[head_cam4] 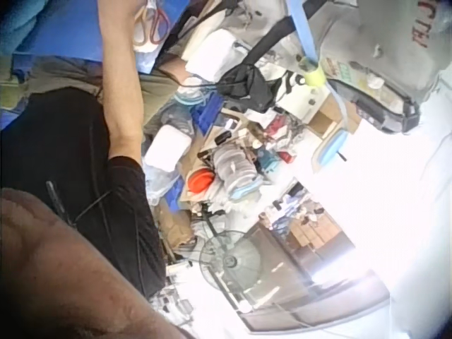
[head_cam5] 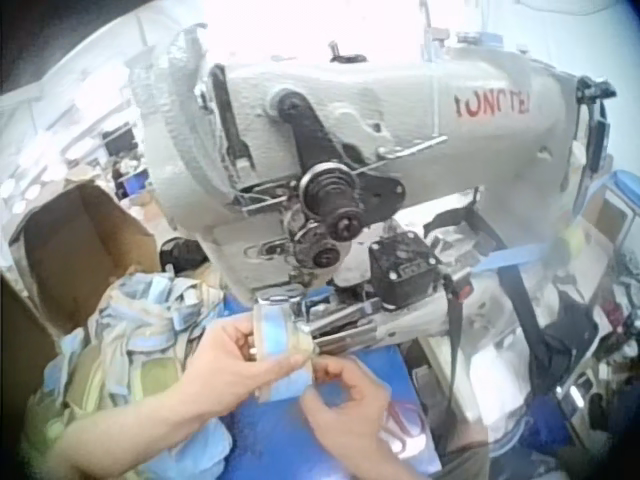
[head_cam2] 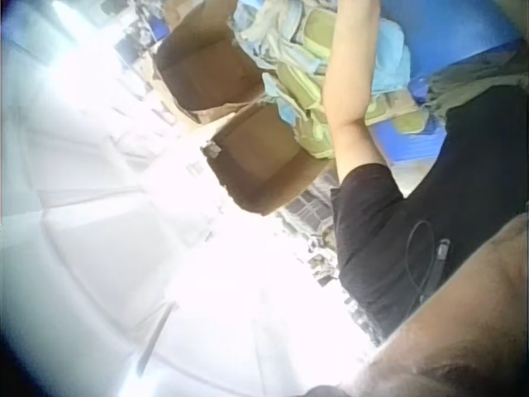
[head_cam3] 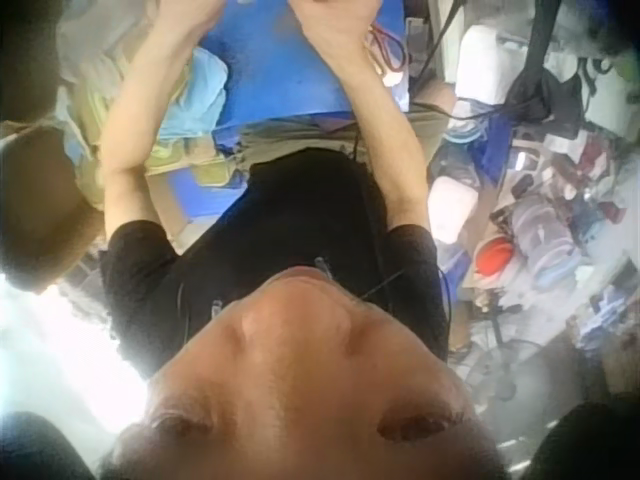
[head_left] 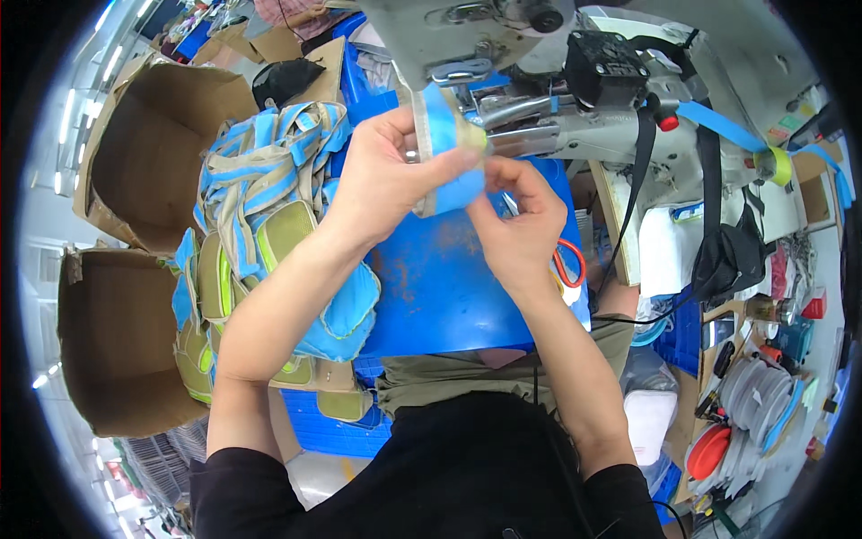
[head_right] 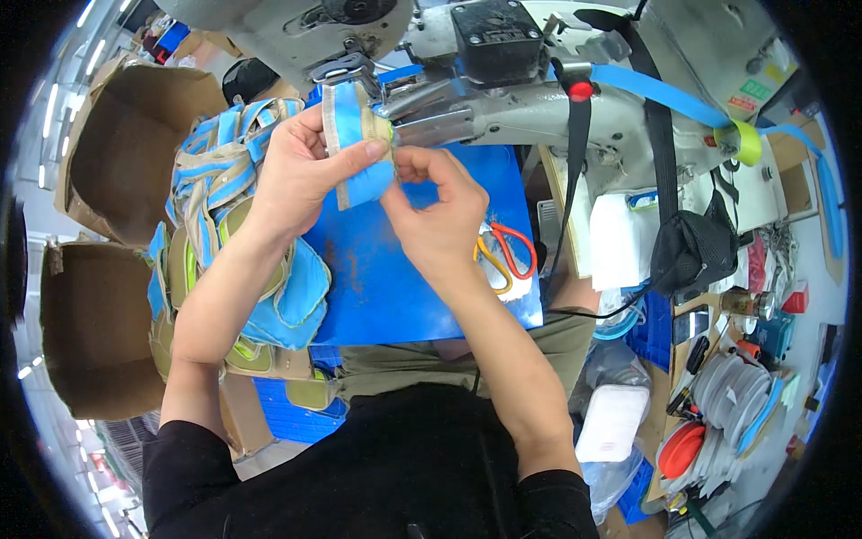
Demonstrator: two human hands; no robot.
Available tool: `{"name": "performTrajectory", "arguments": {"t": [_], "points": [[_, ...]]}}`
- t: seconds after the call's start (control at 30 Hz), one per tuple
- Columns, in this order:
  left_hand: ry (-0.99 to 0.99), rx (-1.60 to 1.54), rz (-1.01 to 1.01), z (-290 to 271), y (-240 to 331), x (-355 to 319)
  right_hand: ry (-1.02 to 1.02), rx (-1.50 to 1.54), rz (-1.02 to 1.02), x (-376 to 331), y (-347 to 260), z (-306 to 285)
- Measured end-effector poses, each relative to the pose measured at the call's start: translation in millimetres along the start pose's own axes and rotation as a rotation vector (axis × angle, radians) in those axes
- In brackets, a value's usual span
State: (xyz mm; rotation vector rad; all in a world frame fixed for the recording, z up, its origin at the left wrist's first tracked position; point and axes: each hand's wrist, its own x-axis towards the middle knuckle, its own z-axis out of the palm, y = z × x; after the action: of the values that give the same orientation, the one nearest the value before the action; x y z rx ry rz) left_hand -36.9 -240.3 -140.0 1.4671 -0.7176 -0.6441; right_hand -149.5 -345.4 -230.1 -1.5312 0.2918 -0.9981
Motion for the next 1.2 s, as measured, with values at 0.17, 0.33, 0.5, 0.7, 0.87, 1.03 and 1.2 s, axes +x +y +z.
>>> {"name": "performTrajectory", "arguments": {"t": [0.17,0.33,0.5,0.7,0.87,1.03,1.2], "points": [[0.02,0.083,-0.03,1,2,4,0.011,0.144,0.064,0,-1,-4],[0.03,0.057,-0.094,0,10,9,-0.084,0.306,0.322,14,-31,-12],[0.041,0.092,-0.026,8,13,2,-0.121,0.355,0.326,16,-23,-17],[-0.001,-0.057,-0.099,0,10,-2,-0.147,0.406,0.251,13,-20,-16],[-0.025,-0.213,-0.279,-8,11,-2,-0.15,0.408,0.197,12,-13,-18],[-0.009,-0.143,-0.195,-5,14,-5,-0.189,0.4,0.204,12,-9,-23],[0.015,-0.196,-0.241,2,19,-8,-0.231,0.386,0.223,13,-11,-29]]}}
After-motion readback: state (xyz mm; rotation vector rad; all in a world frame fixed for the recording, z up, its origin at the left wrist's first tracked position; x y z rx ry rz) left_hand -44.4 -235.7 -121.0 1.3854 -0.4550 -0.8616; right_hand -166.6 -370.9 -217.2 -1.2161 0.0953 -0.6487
